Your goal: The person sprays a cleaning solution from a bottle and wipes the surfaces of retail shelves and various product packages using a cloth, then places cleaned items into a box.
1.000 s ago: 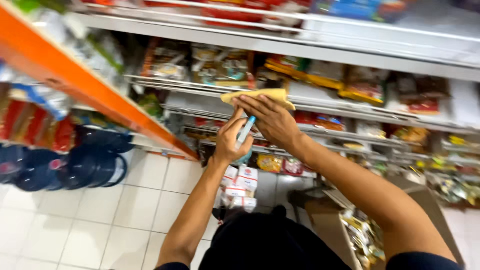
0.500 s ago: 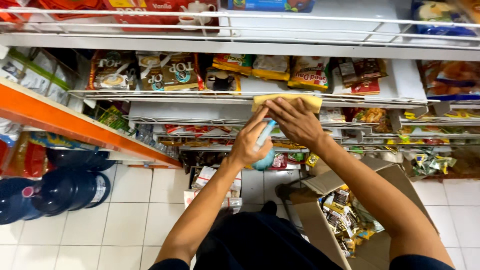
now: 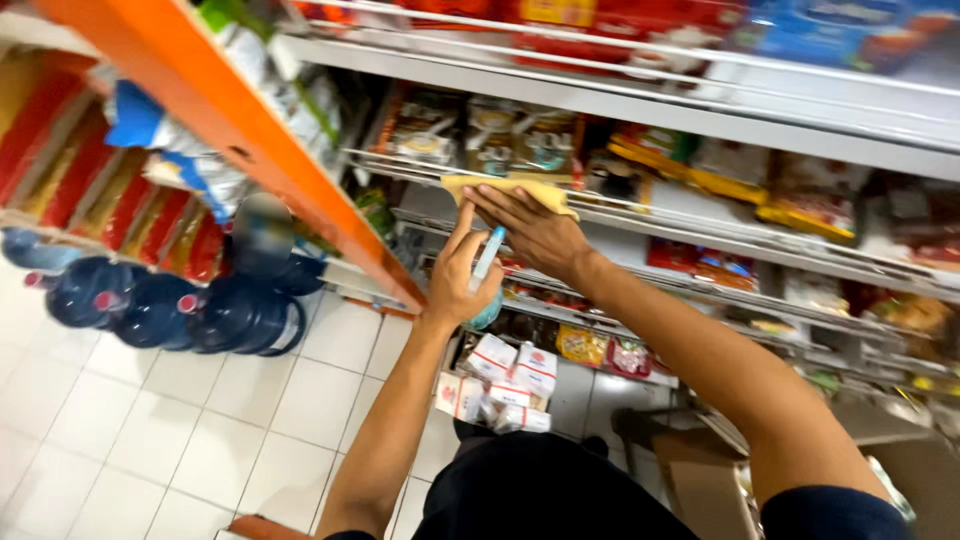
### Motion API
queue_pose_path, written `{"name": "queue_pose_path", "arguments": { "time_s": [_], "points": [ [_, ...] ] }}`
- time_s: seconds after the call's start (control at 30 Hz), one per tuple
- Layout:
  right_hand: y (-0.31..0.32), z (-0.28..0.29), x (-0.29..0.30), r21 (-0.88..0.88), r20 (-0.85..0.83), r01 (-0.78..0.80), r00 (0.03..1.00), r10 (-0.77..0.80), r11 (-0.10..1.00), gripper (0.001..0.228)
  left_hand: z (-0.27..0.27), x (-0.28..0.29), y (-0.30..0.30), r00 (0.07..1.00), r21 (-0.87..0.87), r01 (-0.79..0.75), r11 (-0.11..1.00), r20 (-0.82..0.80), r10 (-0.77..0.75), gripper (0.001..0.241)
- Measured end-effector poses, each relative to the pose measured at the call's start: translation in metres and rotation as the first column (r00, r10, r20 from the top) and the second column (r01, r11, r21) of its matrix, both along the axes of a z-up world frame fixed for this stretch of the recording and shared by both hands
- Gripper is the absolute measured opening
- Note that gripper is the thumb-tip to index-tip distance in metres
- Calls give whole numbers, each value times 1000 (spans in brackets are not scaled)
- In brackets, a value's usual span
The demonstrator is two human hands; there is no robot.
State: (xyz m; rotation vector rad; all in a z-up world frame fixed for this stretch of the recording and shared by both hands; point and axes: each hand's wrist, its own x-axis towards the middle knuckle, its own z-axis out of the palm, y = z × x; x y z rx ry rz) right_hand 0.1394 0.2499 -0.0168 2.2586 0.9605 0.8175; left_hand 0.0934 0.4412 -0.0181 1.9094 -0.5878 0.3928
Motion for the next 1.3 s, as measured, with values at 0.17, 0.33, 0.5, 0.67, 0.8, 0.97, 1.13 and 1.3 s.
{"name": "queue_pose_path", "arguments": {
  "time_s": [0.17, 0.33, 0.5, 0.67, 0.8, 0.97, 1.13, 1.3],
  "points": [
    [81, 22, 31, -34, -150, -88, 985, 82, 996, 65, -9, 26, 69, 981, 4, -101, 995, 169, 99, 35],
    [93, 30, 31, -73, -256, -62, 966, 42, 995, 38, -16, 35, 81, 974, 11, -121, 993, 193, 116, 34],
    [41, 18, 15, 3, -157, -39, 987, 39, 999, 65, -11, 25, 40, 990, -23, -24, 999, 139, 27, 33],
    [-49, -1, -29, 151, -301, 79, 953, -30, 985, 75, -7, -7, -43, 985, -31, 105, 994, 140, -100, 30],
    [-130, -15, -70, 186, -246, 188, 959, -139, 964, 73, -5, -27, -116, 974, -25, 200, 980, 115, -196, 30],
    [-222, -39, -116, 326, -177, 260, 961, -211, 909, 70, -2, -45, -196, 927, 0, 350, 937, 147, -346, 33],
    [-296, -66, -153, 453, -1, 344, 923, -386, 822, 54, 9, -67, -272, 865, -7, 498, 867, 76, -496, 35],
    [-349, -86, -185, 652, -55, 343, 911, -409, 676, 51, 17, -79, -327, 775, 106, 595, 797, 189, -604, 34]
  ]
}}
